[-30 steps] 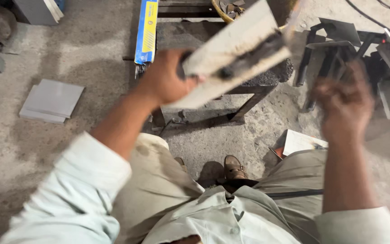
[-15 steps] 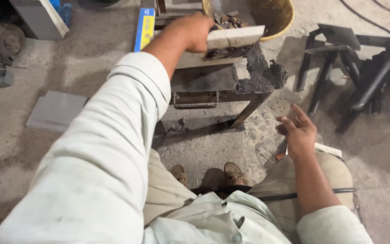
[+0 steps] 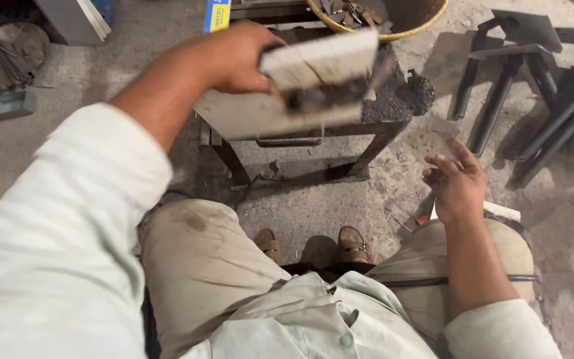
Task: The person joins two metal pipes together using an arc welder, positioning the pipes by hand and then applying the welding rod to the seam to fuse them.
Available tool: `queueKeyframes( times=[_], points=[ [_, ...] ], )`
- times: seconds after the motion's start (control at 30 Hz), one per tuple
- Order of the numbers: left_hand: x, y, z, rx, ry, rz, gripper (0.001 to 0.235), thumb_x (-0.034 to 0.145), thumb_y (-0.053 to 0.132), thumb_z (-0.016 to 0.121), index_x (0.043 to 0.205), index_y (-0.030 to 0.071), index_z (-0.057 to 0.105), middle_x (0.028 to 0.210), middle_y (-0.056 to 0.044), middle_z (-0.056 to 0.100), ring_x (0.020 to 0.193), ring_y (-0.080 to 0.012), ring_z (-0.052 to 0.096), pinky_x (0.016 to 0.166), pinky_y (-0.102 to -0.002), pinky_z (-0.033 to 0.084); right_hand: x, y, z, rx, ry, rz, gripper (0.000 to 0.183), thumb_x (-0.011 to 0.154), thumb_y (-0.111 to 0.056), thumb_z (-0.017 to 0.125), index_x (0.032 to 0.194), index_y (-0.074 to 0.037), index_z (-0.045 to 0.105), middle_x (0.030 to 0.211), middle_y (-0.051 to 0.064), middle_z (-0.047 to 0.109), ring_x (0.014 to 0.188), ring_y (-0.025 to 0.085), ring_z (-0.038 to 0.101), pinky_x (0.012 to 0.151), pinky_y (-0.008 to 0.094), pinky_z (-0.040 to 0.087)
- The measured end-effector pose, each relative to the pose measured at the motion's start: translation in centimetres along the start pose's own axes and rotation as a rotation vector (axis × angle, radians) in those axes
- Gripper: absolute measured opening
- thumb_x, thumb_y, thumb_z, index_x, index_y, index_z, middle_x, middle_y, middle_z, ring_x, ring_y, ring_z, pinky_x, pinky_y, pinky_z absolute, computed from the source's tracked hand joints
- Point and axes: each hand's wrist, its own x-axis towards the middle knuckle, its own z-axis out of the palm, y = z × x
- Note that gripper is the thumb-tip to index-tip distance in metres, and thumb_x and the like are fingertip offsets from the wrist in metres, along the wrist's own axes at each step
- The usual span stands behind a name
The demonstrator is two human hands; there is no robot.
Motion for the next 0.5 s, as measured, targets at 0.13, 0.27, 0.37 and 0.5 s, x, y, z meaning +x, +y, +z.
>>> queueKeyframes(
  times=[0.13,0.27,0.37,0.5],
  points=[
    [-2.7,0.1,-1.0,0.131,0.104,-0.183,0.051,0.090,0.014,0.075,0.140,0.020,0.065,0.114,-0.012,0.075,0.093,-0.0271,0.072,0.091,-0.042,0.056,-0.6,0.1,0.3,-0.034,-0.017,0.019,0.058,0.098,-0.001,0.064,0.154,-0.004,0.048,0.102,0.013,0.074,0.072,0.017,0.068,0.067,0.031,0.057],
    [-1.7,-1.3,1.7,0.235,0.090,-0.282,0.059,0.096,0.003,0.060,0.149,0.029,0.054,0.120,-0.010,0.070,0.093,-0.0246,0.070,0.085,-0.040,0.057,-0.1,0.7,1.0,-0.082,-0.006,0.029,0.058,0.097,-0.003,0.065,0.153,-0.005,0.050,0.103,0.012,0.074,0.072,0.016,0.068,0.068,0.031,0.058],
    [0.0,-4.3,6.9,0.405,-0.045,-0.243,0.067,0.097,-0.006,0.049,0.152,0.033,0.048,0.150,-0.003,0.052,0.111,-0.0259,0.065,0.095,-0.041,0.057,0.1,1.0,1.3,-0.068,-0.038,0.025,0.059,0.096,-0.002,0.065,0.152,-0.006,0.049,0.102,0.013,0.075,0.069,0.017,0.067,0.066,0.031,0.057],
    [0.0,-8.7,14.5,0.492,0.039,-0.083,0.073,0.091,-0.006,0.048,0.152,0.034,0.045,0.161,0.002,0.039,0.139,-0.0268,0.043,0.120,-0.056,0.025,-0.9,1.0,1.0,-0.128,-0.040,0.026,0.057,0.096,-0.003,0.064,0.152,-0.005,0.050,0.102,0.014,0.074,0.071,0.016,0.068,0.066,0.030,0.056]
  ],
)
